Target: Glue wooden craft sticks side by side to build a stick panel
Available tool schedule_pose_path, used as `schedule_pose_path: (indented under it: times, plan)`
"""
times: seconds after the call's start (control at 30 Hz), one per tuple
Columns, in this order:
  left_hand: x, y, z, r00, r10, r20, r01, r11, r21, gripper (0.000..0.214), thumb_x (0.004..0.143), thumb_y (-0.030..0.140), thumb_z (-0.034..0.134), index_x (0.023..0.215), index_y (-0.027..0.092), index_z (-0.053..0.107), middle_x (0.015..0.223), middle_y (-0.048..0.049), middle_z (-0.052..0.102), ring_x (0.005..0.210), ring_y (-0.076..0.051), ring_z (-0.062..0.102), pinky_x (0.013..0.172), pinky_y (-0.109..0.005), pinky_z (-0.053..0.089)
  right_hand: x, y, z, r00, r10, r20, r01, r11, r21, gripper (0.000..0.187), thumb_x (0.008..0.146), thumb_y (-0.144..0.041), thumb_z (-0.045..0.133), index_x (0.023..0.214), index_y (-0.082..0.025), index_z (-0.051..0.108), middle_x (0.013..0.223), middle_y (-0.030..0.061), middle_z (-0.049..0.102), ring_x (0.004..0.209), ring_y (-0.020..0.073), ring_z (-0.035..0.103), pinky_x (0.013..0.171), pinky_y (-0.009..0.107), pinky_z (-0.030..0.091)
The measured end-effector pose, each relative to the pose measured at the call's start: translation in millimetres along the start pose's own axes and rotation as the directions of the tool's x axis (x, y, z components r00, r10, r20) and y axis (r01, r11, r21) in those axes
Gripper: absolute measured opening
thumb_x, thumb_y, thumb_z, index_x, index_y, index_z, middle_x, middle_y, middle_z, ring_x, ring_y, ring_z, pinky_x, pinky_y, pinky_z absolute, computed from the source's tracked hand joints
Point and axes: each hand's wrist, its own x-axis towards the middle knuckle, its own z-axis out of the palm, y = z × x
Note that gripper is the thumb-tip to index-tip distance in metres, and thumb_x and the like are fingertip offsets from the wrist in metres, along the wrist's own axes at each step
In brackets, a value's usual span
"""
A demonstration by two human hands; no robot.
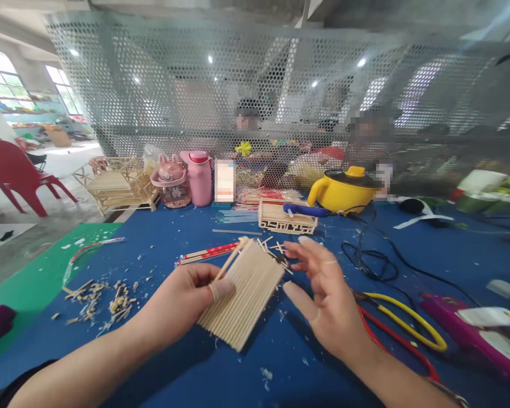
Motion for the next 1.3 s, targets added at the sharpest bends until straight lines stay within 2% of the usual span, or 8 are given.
schedule_pose_path:
  times: [0.1,0.23,0.47,0.6,0.73,0.97,1.13,1.3]
  plan:
    - [-2.3,-7.5,6.8,0.998,-0.055,0.004,0.052,0.919,-0.391,0.029,0.074,0.036,0.073,0.093,0.016,0.066,0.09,-0.0065,0.072,0.08,-0.019,0.067,0.078,-0.03,0.051,4.5,-4.5,0.9,0.974,0.184,0.136,-0.194,0.979,0.064,0.035,0.086,-0.036,0.058,0.118,-0.026,0.049,0.109,0.0057,0.06,0.1,0.0203,0.057,0.085,0.036,0.045]
    - [-8.6,-24.6,17.6,0.989,-0.113,0.095,0.146,0.832,-0.535,0.028,0.078,0.028,0.072,0.1,0.014,0.065,0.099,-0.0111,0.072,0.086,-0.019,0.069,0.085,-0.029,0.051,7.3,-10.8,8.5,0.766,0.4,0.503,-0.532,0.834,0.147,0.023,0.082,-0.038,0.061,0.097,-0.02,0.058,0.086,0.0024,0.064,0.082,0.0177,0.06,0.076,0.031,0.047]
    - [-7.3,-42.8,18.2,0.973,-0.216,0.078,0.224,0.824,-0.52,0.016,0.081,0.026,0.068,0.089,0.012,0.066,0.086,-0.0105,0.073,0.074,-0.013,0.069,0.069,-0.019,0.052,1.8,-2.3,17.7,0.698,0.527,0.485,-0.651,0.749,0.123,0.025,0.083,-0.042,0.058,0.093,-0.018,0.057,0.068,-0.0034,0.057,0.057,0.0118,0.052,0.051,0.025,0.042]
    - [-6.1,-45.7,16.4,0.976,-0.198,0.095,0.219,0.86,-0.461,0.023,0.077,0.033,0.072,0.082,0.012,0.063,0.076,-0.0051,0.07,0.066,-0.007,0.064,0.065,-0.015,0.05,-0.7,-3.7,17.9,0.705,0.513,0.49,-0.626,0.774,0.09,0.026,0.084,-0.044,0.056,0.091,-0.019,0.057,0.07,-0.0021,0.061,0.059,0.0126,0.055,0.054,0.026,0.044]
    - [-5.1,-43.2,9.6,0.971,-0.186,0.148,0.226,0.917,-0.327,0.029,0.078,0.041,0.067,0.087,0.014,0.063,0.078,-0.0046,0.069,0.067,-0.007,0.063,0.069,-0.018,0.05,4.1,-6.5,6.4,0.785,0.467,0.407,-0.505,0.863,-0.016,0.026,0.08,-0.043,0.062,0.069,-0.02,0.058,0.059,-0.0039,0.055,0.056,0.0125,0.052,0.053,0.025,0.041]
    - [6.0,-33.8,-8.2,0.975,-0.159,0.157,0.123,0.968,0.217,0.036,0.076,0.041,0.061,0.095,0.011,0.069,0.077,-0.0091,0.069,0.065,-0.019,0.065,0.065,-0.034,0.053,17.5,2.2,-14.4,0.9,0.36,0.246,-0.324,0.93,-0.173,0.047,0.089,-0.053,0.043,0.061,-0.02,0.06,0.057,0.001,0.059,0.053,0.015,0.054,0.049,0.027,0.04]
    - [24.4,-32.9,-40.4,0.959,0.177,-0.222,0.018,0.743,0.669,0.036,0.089,0.032,0.048,0.12,0.016,0.059,0.122,-0.0158,0.058,0.12,-0.032,0.047,0.101,-0.048,0.033,20.3,5.3,-11.0,0.917,0.3,0.264,-0.241,0.942,-0.234,0.041,0.091,-0.048,0.043,0.071,-0.02,0.064,0.063,0.0018,0.064,0.055,0.0156,0.059,0.049,0.027,0.044]
    - [40.2,-45.0,-71.6,0.901,0.309,-0.303,0.123,0.488,0.864,0.019,0.091,0.028,0.051,0.095,0.014,0.064,0.104,-0.0114,0.062,0.103,-0.027,0.057,0.089,-0.047,0.043,19.0,8.0,-8.4,0.927,0.21,0.311,-0.122,0.952,-0.281,0.038,0.092,-0.043,0.044,0.068,-0.02,0.063,0.061,-0.0005,0.063,0.054,0.0143,0.059,0.052,0.026,0.046]
